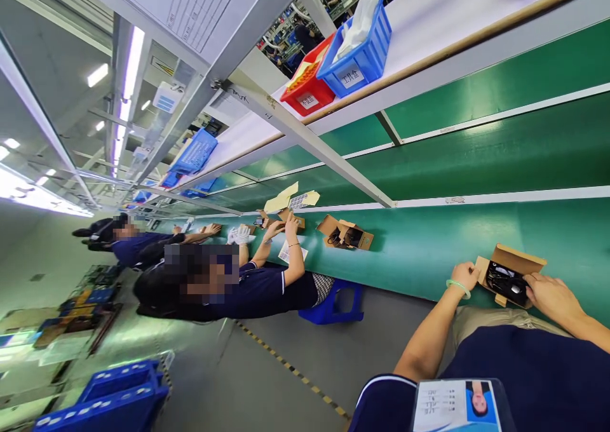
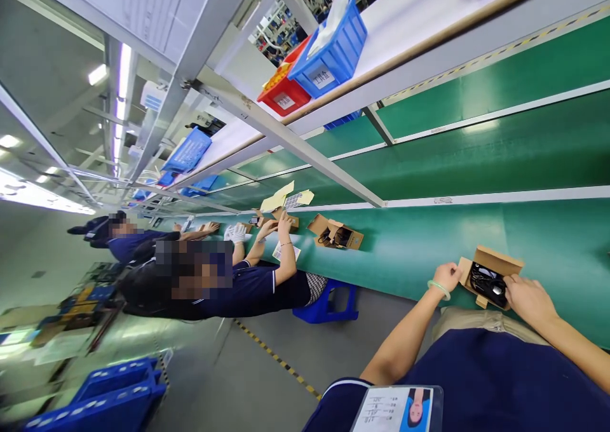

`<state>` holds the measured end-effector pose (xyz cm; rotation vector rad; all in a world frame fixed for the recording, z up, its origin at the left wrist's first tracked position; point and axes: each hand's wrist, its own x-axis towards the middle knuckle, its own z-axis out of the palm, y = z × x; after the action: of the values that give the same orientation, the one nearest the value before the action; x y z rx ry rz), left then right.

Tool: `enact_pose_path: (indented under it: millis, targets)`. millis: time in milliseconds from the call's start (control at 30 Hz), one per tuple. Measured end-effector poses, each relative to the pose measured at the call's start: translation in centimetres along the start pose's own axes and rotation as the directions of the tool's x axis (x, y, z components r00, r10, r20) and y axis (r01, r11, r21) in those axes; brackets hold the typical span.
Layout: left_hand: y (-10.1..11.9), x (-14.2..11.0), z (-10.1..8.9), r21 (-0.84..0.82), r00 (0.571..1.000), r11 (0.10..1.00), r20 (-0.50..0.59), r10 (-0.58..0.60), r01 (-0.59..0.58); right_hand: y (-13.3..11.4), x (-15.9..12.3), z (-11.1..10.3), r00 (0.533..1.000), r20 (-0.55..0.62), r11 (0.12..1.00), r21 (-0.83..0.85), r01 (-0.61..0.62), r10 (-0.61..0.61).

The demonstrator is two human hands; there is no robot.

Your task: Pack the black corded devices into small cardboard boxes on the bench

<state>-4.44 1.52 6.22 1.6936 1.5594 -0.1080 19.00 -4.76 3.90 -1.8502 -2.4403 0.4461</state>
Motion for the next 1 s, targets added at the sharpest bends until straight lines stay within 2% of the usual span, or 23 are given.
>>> enact_pose_path:
  millis: [67,133,167,233,367,467,567,700,1000]
  targets:
    - [0.9,-0.6,0.0,0.057,0.982,0.993,-0.156,0.111,-0.103,-0.2,0.5,-0.2,0.999,0.033,0.999,-0.044,-0.012,0.014]
    - [1.9,-0.9,0.2,0.187,0.919,0.946,-0.246,0.307,-0.266,-0.2,0.8,-0.5,1.000,0.026,0.998,-0.060,-0.007,0.008]
    - [2.5,-1.0,0.4,0.263,0.887,0.906,-0.243,0.394,-0.330,-0.2,0.9,-0.6,1.000,0.012,0.998,-0.061,0.013,-0.012]
    - [3.3,-0.7,0.9,0.387,0.865,0.848,-0.201,0.460,-0.361,-0.2,0.9,-0.8,0.997,-0.023,0.995,-0.058,0.076,-0.077]
    - [4.1,0.6,1.9,0.525,0.896,0.813,-0.191,0.400,-0.250,-0.5,0.6,-1.1,0.984,-0.075,0.986,-0.061,0.157,-0.161]
    - [4.2,1.5,2.6,0.577,0.893,0.775,-0.165,0.419,-0.257,-0.8,0.5,-1.3,0.986,-0.083,0.988,-0.066,0.141,-0.146]
    - [4.2,2.1,3.1,0.596,0.893,0.767,-0.174,0.415,-0.240,-0.9,0.6,-1.4,0.988,-0.071,0.989,-0.058,0.133,-0.137]
    - [4.2,2.5,3.2,0.555,0.918,0.806,-0.177,0.356,-0.206,-0.9,0.7,-1.2,0.990,-0.055,0.991,-0.038,0.131,-0.133]
    - [4.1,2.1,2.4,0.524,0.903,0.799,-0.122,0.412,-0.294,-0.7,0.6,-1.0,0.994,-0.051,0.994,-0.041,0.097,-0.099]
